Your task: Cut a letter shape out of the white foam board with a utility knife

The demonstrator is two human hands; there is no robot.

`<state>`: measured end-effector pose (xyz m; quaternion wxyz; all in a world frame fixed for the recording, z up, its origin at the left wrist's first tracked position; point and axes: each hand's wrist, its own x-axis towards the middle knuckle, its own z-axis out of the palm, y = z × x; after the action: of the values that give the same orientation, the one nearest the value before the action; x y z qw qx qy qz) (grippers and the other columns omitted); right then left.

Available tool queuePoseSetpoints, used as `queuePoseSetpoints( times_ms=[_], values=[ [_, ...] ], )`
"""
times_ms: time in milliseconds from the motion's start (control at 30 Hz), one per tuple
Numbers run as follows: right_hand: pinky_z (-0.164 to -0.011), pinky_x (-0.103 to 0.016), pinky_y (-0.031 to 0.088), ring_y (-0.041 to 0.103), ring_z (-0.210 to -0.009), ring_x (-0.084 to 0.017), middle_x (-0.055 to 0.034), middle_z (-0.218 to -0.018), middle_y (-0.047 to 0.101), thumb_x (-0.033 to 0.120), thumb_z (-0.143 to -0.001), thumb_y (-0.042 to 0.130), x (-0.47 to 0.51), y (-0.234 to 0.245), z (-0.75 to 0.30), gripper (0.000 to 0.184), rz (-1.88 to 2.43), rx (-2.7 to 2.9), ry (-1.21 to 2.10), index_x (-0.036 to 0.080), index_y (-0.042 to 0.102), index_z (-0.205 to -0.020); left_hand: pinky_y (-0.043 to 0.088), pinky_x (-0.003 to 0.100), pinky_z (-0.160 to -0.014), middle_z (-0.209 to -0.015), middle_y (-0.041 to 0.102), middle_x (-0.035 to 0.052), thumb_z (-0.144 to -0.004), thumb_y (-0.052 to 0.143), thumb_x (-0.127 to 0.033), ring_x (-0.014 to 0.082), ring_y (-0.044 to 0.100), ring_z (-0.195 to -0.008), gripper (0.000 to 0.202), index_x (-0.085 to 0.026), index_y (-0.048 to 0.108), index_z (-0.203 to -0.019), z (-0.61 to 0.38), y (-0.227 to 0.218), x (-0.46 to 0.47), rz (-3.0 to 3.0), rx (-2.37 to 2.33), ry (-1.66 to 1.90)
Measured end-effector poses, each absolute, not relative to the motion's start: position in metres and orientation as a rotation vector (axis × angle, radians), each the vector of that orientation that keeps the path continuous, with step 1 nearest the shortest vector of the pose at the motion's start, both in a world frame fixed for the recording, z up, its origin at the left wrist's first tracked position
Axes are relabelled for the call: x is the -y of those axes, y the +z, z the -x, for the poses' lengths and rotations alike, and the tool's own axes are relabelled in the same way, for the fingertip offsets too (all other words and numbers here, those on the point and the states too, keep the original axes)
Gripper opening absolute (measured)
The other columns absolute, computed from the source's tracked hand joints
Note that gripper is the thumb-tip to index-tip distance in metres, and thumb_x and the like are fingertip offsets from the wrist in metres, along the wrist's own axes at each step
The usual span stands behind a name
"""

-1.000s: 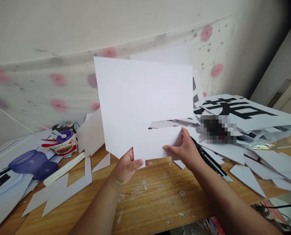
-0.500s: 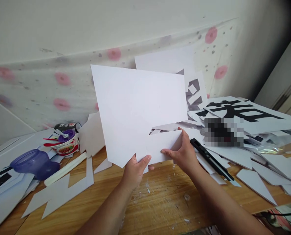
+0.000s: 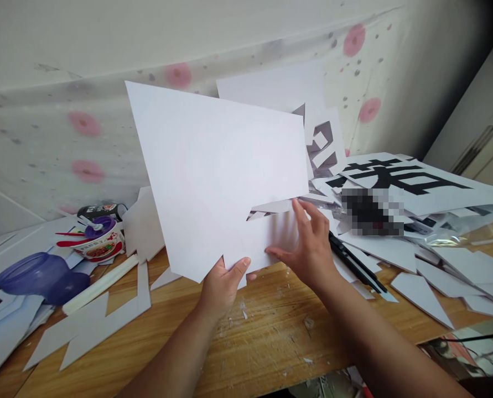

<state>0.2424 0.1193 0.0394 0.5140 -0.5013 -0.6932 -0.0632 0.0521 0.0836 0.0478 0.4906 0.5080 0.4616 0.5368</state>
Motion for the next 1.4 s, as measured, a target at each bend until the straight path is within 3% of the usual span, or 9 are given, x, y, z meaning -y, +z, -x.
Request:
queuePoseSetpoints(
  times_ms=[167,233,400,767,933,1100,1233,1333,1400],
  values=[
    [-0.111,-0.063,0.023,0.047,-0.125,-0.036,-0.0136,-0.13,0.058,0.05,-0.071,0.08,-0.112,0.073,-0.237,0.088,1.169,2.037,-0.294,0.02,0.039,-0.142,0.061,0.03,-0.059,-0.111,0.069,0.0058,-0.082,0.07,-0.037,0.0232,0.066,-0.093,0.045,-0.023,0.062,-0.125,-0.054,0.048,-0.079,-1.262,-1.141,1.326],
    [-0.108,-0.063,0.026,0.054,-0.113,-0.035,-0.0131,-0.121,0.062,0.054,-0.067,0.081,-0.114,0.085,-0.237,0.085,1.189,2.114,-0.294,0.018,0.048,-0.136,0.061,0.03,-0.057,-0.114,0.069,0.0067,-0.083,0.07,-0.039,0.0242,0.066,-0.095,0.048,-0.023,0.061,-0.127,-0.054,0.047,-0.078,-1.26,-1.133,1.35],
    [-0.091,-0.047,0.04,0.053,-0.1,-0.031,-0.0115,-0.109,0.061,0.058,-0.06,0.083,-0.122,0.095,-0.235,0.076,1.17,2.161,-0.246,0.017,0.061,-0.12,0.06,0.029,-0.055,-0.115,0.069,0.0077,-0.083,0.069,-0.04,0.0248,0.066,-0.096,0.05,-0.022,0.06,-0.129,-0.055,0.045,-0.077,-1.212,-1.116,1.397],
    [-0.086,-0.044,0.035,0.052,-0.099,-0.031,-0.0092,-0.103,0.06,0.064,-0.056,0.082,-0.133,0.106,-0.232,0.074,1.21,2.25,-0.162,0.019,0.063,-0.112,0.058,0.029,-0.055,-0.107,0.072,0.0064,-0.081,0.071,-0.038,0.0228,0.068,-0.086,0.04,-0.02,0.066,-0.116,-0.055,0.045,-0.079,-1.067,-1.043,1.412],
    [-0.083,-0.045,0.037,0.053,-0.095,-0.03,-0.0087,-0.1,0.06,0.062,-0.061,0.08,-0.129,0.103,-0.238,0.067,1.171,2.257,-0.192,0.019,0.064,-0.11,0.058,0.033,-0.068,-0.097,0.073,0.0035,-0.086,0.066,-0.041,0.02,0.069,-0.078,0.027,-0.02,0.07,-0.103,-0.058,0.038,-0.076,-1.102,-1.036,1.394],
    [-0.089,-0.049,0.042,0.054,-0.1,-0.032,-0.0138,-0.107,0.06,0.056,-0.07,0.078,-0.131,0.097,-0.246,0.069,0.986,2.183,-0.26,0.015,0.061,-0.122,0.055,0.03,-0.081,-0.094,0.074,0.0016,-0.085,0.068,-0.039,0.0185,0.067,-0.087,0.021,-0.02,0.071,-0.096,-0.056,0.037,-0.079,-1.177,-1.076,1.46],
    [-0.096,-0.043,0.045,0.053,-0.116,-0.03,-0.0179,-0.125,0.055,0.042,-0.085,0.068,-0.135,0.096,-0.285,0.053,0.855,2.058,-0.214,0.013,0.056,-0.129,0.056,0.028,-0.064,-0.096,0.072,0.0027,-0.087,0.066,-0.041,0.0185,0.067,-0.082,0.024,-0.02,0.069,-0.099,-0.051,0.043,-0.083,-1.165,-1.077,1.502],
    [-0.074,-0.037,0.05,0.063,-0.082,-0.022,-0.0101,-0.101,0.065,0.04,-0.09,0.059,-0.131,0.082,-0.333,0.033,1.242,2.081,-0.077,0.017,0.063,-0.114,0.054,0.025,-0.052,-0.105,0.068,0.002,-0.084,0.069,-0.04,0.0174,0.064,-0.083,0.029,-0.022,0.066,-0.107,-0.051,0.048,-0.084,-1.071,-1.11,1.557],
    [-0.066,-0.036,0.048,0.063,-0.07,-0.022,-0.0077,-0.087,0.068,0.043,-0.09,0.055,-0.126,0.067,-0.362,0.032,1.561,2.188,0.023,0.017,0.066,-0.105,0.052,0.023,-0.048,-0.104,0.067,0.001,-0.082,0.07,-0.04,0.0155,0.063,-0.076,0.029,-0.022,0.066,-0.104,-0.054,0.05,-0.083,-1.021,-1.123,1.59]
  ],
)
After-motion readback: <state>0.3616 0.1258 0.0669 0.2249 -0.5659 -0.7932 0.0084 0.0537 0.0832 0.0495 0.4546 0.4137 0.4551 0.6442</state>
